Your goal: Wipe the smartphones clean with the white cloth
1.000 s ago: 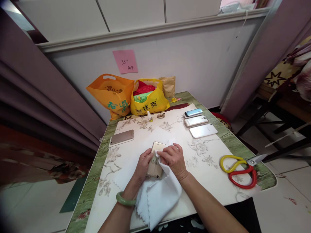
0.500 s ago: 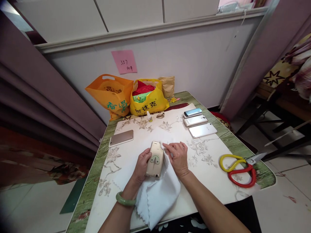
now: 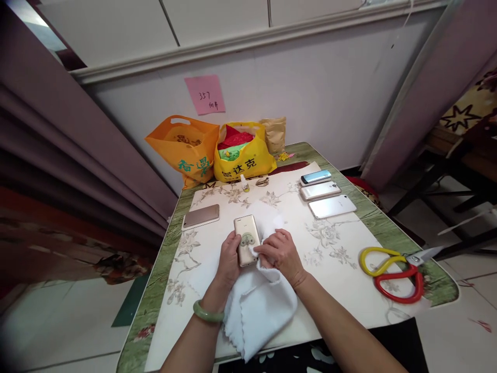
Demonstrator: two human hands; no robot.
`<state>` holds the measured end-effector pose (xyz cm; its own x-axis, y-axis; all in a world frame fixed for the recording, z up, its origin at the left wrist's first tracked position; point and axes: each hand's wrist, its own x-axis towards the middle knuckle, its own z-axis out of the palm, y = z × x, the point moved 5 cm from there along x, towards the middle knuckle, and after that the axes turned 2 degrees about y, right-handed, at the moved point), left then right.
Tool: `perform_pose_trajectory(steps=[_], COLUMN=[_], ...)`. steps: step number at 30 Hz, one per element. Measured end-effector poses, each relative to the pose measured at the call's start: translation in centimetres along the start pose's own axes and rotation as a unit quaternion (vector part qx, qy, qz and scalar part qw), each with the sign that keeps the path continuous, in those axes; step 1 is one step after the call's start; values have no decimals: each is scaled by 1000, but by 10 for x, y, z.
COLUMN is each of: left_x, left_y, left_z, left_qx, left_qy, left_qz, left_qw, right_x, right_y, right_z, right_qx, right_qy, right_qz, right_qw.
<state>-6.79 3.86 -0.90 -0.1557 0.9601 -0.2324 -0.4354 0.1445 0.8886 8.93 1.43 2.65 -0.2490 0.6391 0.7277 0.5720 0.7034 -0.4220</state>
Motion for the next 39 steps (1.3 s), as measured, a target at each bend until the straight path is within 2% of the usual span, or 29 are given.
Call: perform_pose_trajectory(steps=[3,5,9,11,15,16,20,21,24,25,29,30,34,36,39], left_x=[0,0,3,4,4,4,4,4,4,4,2,2,1,2,3], left_y=[0,1,1,-1,-3,-3,-3,-3,-3,-3,-3,-3,-1,0,1], left_z=[1,0,-3,-4,-6,-6,-6,-6,-5,-5,-5,-4,-2,-2,-4], left_qx=[-18,-36,-78,-88,-100,-101,-94,-96,-106,-106,-94,-94,-100,-106,-101], left_qy=[1,13,34,36,28,27,26,23,14,11,3,0,-7,2,20], left_qz=[2,6,-9,-24,-30,-30,-33,-34,-35,-35,-36,-37,-30,-17,-7], left_qw=[1000,999,996,995,994,994,995,995,994,994,995,995,995,994,995], right_x=[-2,-2,-1,-1,-2,-3,-3,-3,-4,-4,-5,-5,-9,-8,-5], right_y=[8,10,2,1,12,12,2,3,13,13,5,7,24,23,13], right_z=[-1,0,8,9,0,0,10,10,4,3,11,11,2,0,0], right_qx=[-66,-92,-68,-60,-111,-111,-58,-62,-110,-114,-71,-75,-130,-129,-105], right_qy=[32,39,-12,-24,39,41,-26,-23,30,33,-32,-27,45,53,55], right_qz=[45,48,-29,-36,60,57,-49,-39,58,64,-25,-12,115,108,57], right_qw=[996,994,997,997,991,991,997,997,992,991,997,997,984,984,991])
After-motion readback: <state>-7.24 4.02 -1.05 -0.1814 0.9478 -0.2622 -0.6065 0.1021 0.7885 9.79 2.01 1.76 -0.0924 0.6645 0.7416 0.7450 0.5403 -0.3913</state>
